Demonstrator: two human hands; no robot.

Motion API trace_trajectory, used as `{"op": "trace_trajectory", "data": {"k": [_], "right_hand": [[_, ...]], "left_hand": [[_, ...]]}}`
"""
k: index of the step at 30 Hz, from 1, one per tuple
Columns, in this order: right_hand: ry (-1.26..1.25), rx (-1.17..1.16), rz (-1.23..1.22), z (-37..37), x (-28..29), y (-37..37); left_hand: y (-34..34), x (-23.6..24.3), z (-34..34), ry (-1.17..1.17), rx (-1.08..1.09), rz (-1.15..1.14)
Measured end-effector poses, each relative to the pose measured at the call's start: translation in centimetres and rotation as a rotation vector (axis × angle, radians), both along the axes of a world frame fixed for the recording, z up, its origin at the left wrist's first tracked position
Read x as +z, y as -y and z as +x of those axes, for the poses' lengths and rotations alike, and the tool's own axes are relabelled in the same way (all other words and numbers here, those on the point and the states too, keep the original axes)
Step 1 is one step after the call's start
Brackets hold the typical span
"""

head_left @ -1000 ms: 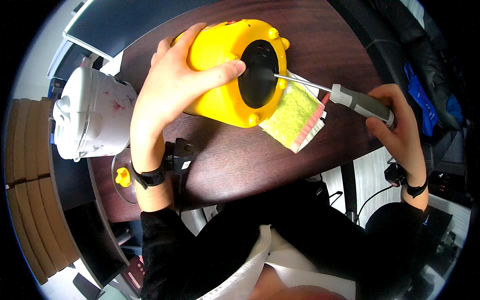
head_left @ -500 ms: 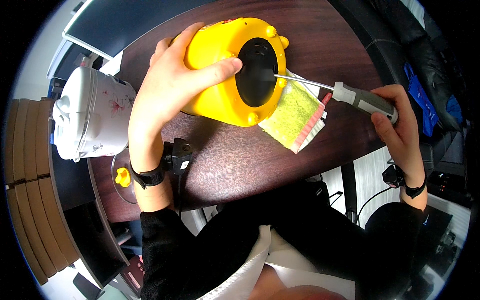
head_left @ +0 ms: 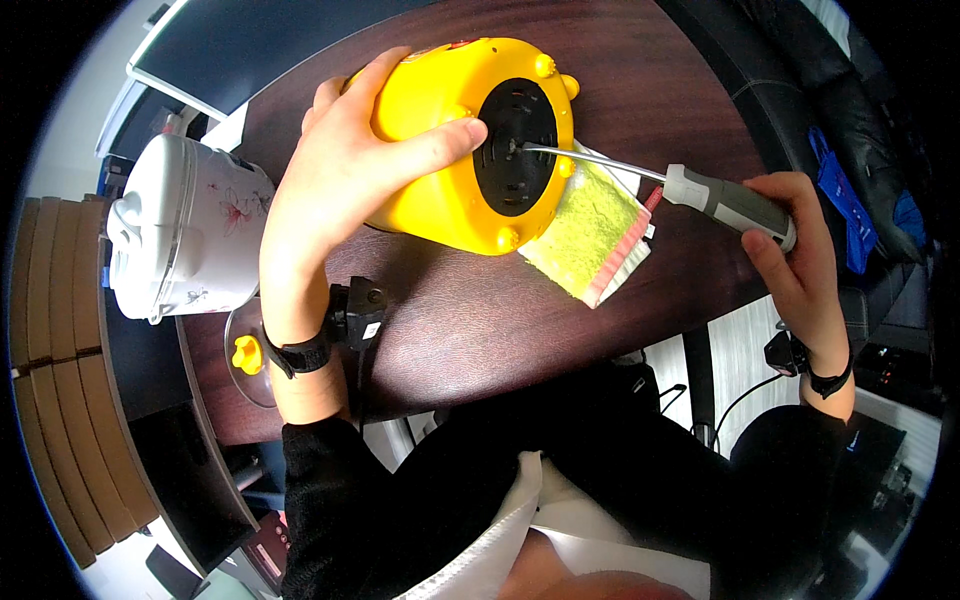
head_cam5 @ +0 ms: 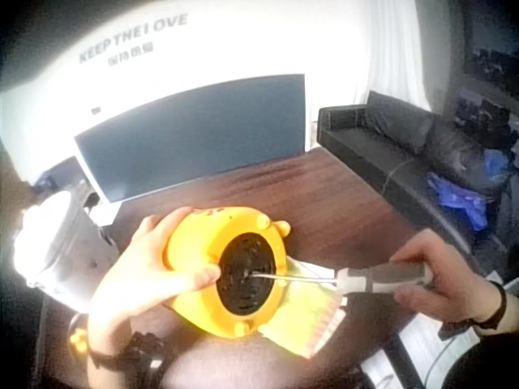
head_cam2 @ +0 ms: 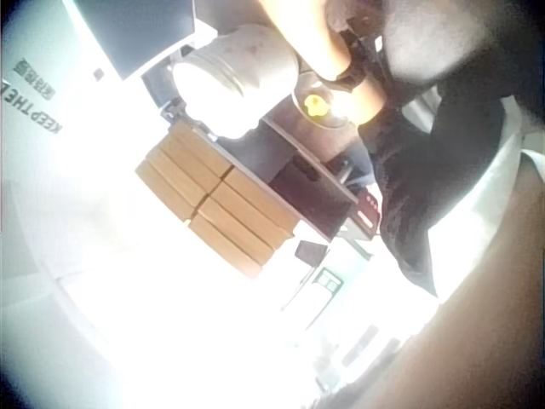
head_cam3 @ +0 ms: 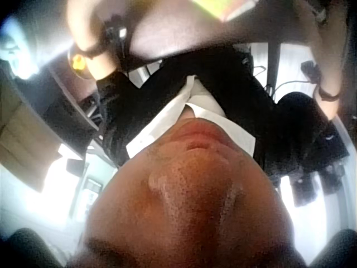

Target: The person uses a screwdriver to remove and then reinstall a screw on the bottom of a yellow appliance. They hold the appliance steady with one hand while manipulating the screw with the other.

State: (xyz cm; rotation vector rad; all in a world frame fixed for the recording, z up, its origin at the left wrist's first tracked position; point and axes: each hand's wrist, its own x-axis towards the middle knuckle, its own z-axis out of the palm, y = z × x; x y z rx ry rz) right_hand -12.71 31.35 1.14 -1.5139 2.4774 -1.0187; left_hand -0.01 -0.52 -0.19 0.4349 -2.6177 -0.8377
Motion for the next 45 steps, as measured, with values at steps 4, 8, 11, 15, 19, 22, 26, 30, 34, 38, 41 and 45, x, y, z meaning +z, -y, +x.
{"op": "trace_trajectory", "data": {"k": [4, 8, 11, 15, 19, 22, 26, 30, 34, 38, 41, 45], "right_hand": [[-0.058, 0.028, -0.017, -0.17, 0.07, 0.04], [-0.056, 0.022, -0.005, -0.18, 0.25, 0.07], [-0.068, 0.026, 0.0, -0.19, 0.42, 0.12], [-0.074, 0.024, -0.004, -0.33, 0.23, 0.04], [-0.064, 0.022, -0.007, -0.29, 0.24, 0.03], [-0.029, 0.006, 0.007, -0.24, 0.24, -0.08], [-0.057, 0.001, 0.004, -0.12, 0.36, 0.0], [-0.096, 0.018, -0.023, -0.23, 0.08, -0.03], [-0.038, 0.019, 0.002, -0.23, 0.08, -0.13], [-0.052, 0.031, -0.025, -0.29, 0.02, -0.08], [-0.044, 0.021, -0.02, -0.19, -0.02, -0.11], [-0.05, 0.017, -0.015, -0.19, -0.06, -0.13]], "left_hand": [[0.01, 0.1, -0.01, -0.002, -0.002, -0.009], [-0.01, 0.06, -0.12, 0.0, -0.003, -0.005], [0.11, 0.2, 0.01, 0.004, -0.008, -0.002], [-0.03, 0.16, -0.01, 0.014, 0.001, 0.0], [-0.09, 0.35, 0.02, 0.023, 0.002, -0.008], [-0.09, 0.29, 0.0, 0.02, 0.002, -0.012], [-0.11, 0.4, -0.02, 0.03, 0.002, -0.014], [-0.14, 0.26, 0.0, 0.02, 0.002, -0.002], [-0.11, 0.24, -0.01, 0.023, -0.001, -0.012], [-0.18, 0.36, 0.06, 0.03, 0.008, -0.021], [-0.22, 0.36, 0.06, 0.025, 0.004, -0.013], [-0.22, 0.19, -0.01, 0.02, 0.0, -0.009]]}}
